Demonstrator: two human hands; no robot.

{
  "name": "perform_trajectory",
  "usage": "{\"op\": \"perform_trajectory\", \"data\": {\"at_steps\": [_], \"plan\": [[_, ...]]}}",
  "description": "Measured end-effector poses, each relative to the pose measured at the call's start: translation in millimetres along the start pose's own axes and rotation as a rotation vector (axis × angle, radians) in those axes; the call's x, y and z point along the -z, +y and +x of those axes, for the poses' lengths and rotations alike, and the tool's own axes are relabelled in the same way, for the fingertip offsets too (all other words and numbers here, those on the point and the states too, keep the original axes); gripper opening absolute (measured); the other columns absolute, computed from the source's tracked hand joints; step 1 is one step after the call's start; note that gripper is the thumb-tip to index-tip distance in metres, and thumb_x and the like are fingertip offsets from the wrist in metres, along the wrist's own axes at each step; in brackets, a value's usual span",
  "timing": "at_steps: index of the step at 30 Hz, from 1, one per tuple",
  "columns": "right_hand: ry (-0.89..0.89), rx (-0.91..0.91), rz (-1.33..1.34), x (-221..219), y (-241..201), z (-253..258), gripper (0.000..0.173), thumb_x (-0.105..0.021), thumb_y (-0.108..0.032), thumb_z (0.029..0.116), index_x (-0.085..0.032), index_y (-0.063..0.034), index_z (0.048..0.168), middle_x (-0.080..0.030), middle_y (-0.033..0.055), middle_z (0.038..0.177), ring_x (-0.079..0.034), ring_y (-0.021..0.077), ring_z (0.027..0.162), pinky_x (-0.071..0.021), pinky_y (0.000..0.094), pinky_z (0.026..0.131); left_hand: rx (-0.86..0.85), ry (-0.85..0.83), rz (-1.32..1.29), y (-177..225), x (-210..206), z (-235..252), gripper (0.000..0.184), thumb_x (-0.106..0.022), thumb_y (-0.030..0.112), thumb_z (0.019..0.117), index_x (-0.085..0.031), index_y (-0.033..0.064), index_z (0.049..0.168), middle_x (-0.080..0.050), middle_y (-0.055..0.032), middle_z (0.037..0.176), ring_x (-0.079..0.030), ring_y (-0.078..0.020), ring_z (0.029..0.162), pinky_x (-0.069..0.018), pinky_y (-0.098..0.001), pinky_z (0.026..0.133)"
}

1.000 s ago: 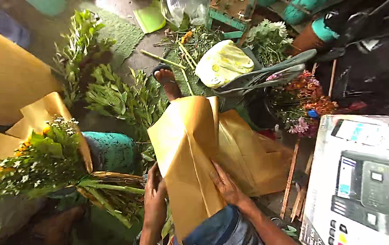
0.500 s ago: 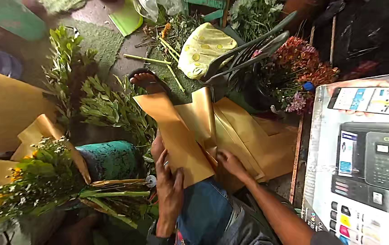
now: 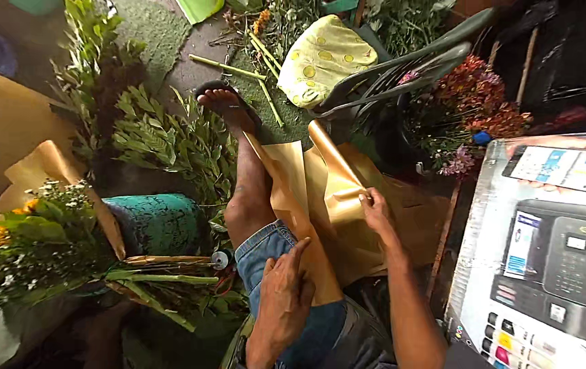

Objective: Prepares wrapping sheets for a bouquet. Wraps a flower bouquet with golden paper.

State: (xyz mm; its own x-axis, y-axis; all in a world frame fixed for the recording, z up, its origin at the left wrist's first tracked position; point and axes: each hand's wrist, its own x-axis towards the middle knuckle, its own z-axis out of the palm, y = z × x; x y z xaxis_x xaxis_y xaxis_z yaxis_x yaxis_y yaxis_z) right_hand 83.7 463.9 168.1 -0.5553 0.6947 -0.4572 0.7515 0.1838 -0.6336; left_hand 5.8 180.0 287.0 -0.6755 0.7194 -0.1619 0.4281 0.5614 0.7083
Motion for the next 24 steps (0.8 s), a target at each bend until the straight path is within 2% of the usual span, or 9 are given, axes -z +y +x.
{"op": "perform_trajectory", "data": {"at_steps": [2,4,7,9,11,14,17,20,24], "plan": [[0.054,0.192,0.057,49.5,-12.6,-32.3,0.03,-0.053,-0.022,0.1065,-0.064,0.0001,0.123,-0.069,0.0178,0.11,-0.066,0.0243,0.102,-0.0537,0.0451,0.093,-0.002,0.077,0.023,7.9,2.4,-1.4,0.058,-0.066,0.028,0.094,-0.053,0.008,0.146,-0.061,-0.016,0.136,-0.057,-0.0351,0.125,-0.0465,-0.0568,0.104],[0.114,0.343,0.144,83.6,-35.8,-61.7,0.024,-0.056,-0.019,0.1048,-0.065,-0.0015,0.119,-0.068,0.0103,0.105,-0.065,0.0126,0.096,-0.0547,0.0345,0.088,-0.016,0.227,-0.008,9.1,10.2,2.2,0.052,-0.063,0.034,0.0966,-0.059,0.0042,0.139,-0.058,-0.0198,0.139,-0.052,-0.039,0.131,-0.0423,-0.0585,0.108],[0.118,0.53,0.268,103.5,-69.9,-91.0,0.022,-0.057,-0.02,0.104,-0.065,-0.0056,0.118,-0.068,0.0031,0.104,-0.066,0.0067,0.095,-0.0571,0.0275,0.087,-0.031,0.199,-0.3,15.6,23.2,5.0,0.045,-0.053,0.043,0.1024,-0.068,0.0078,0.126,-0.066,-0.0099,0.125,-0.059,-0.0245,0.121,-0.0503,-0.0462,0.1],[0.054,0.595,0.341,101.2,-94.4,-107.6,0.021,-0.057,-0.02,0.1044,-0.064,-0.0061,0.119,-0.07,0.0034,0.103,-0.068,0.0087,0.093,-0.059,0.0278,0.086,0.021,0.101,-0.588,26.9,25.4,4.2,0.052,-0.057,0.05,0.0994,-0.068,0.0073,0.127,-0.067,-0.0075,0.124,-0.062,-0.0191,0.118,-0.0534,-0.0406,0.097],[-0.027,0.627,0.455,89.8,-114.4,-123.1,0.018,-0.055,-0.014,0.1052,-0.062,-0.0046,0.119,-0.07,0.0055,0.102,-0.069,0.0119,0.093,-0.0602,0.0294,0.086,0.137,0.069,-0.867,37.7,22.0,1.1,0.05,-0.067,0.04,0.0951,-0.064,0.0042,0.13,-0.066,-0.0083,0.122,-0.064,-0.0177,0.111,-0.0563,-0.0367,0.093],[-0.112,0.639,0.562,70.0,-132.5,-138.7,0.02,-0.05,-0.01,0.1068,-0.06,-0.0021,0.122,-0.07,0.0065,0.104,-0.07,0.0133,0.094,-0.0604,0.0306,0.088,0.175,0.227,-1.183,44.6,18.4,-10.5,0.014,-0.064,0.011,0.0977,-0.066,-0.0017,0.102,-0.068,-0.0093,0.089,-0.067,-0.018,0.08,-0.0593,-0.0351,0.073],[-0.157,0.56,0.507,52.9,-141.0,-146.5,0.02,-0.05,-0.012,0.1076,-0.061,0.0003,0.119,-0.07,0.0095,0.1,-0.07,0.016,0.089,-0.0613,0.0313,0.081,0.075,0.452,-1.023,34.4,22.7,-26.2,0.015,-0.058,0.011,0.1017,-0.067,0.001,0.097,-0.066,-0.0043,0.081,-0.064,-0.0122,0.07,-0.056,-0.028,0.065],[-0.076,0.46,0.262,31.0,-148.7,-154.7,0.041,-0.059,-0.028,0.1037,-0.055,-0.0046,0.137,-0.066,0.0111,0.126,-0.071,0.0187,0.095,-0.063,0.034,0.074,0.072,0.562,-0.845,18.0,35.6,-38.1,0.015,-0.057,0.013,0.1033,-0.067,0.0026,0.102,-0.068,-0.0033,0.085,-0.066,-0.0104,0.074,-0.0582,-0.0268,0.069],[0.025,0.608,-0.038,-4.2,-155.0,-173.4,0.053,-0.065,-0.042,0.0981,-0.06,-0.0074,0.138,-0.06,0.0103,0.14,-0.063,0.0174,0.12,-0.0558,0.036,0.098,0.217,0.616,-0.832,-11.3,42.7,-53.4,0.014,-0.064,0.018,0.0997,-0.068,0.0053,0.099,-0.067,-0.0015,0.078,-0.063,-0.011,0.066,-0.0553,-0.028,0.063]]}}
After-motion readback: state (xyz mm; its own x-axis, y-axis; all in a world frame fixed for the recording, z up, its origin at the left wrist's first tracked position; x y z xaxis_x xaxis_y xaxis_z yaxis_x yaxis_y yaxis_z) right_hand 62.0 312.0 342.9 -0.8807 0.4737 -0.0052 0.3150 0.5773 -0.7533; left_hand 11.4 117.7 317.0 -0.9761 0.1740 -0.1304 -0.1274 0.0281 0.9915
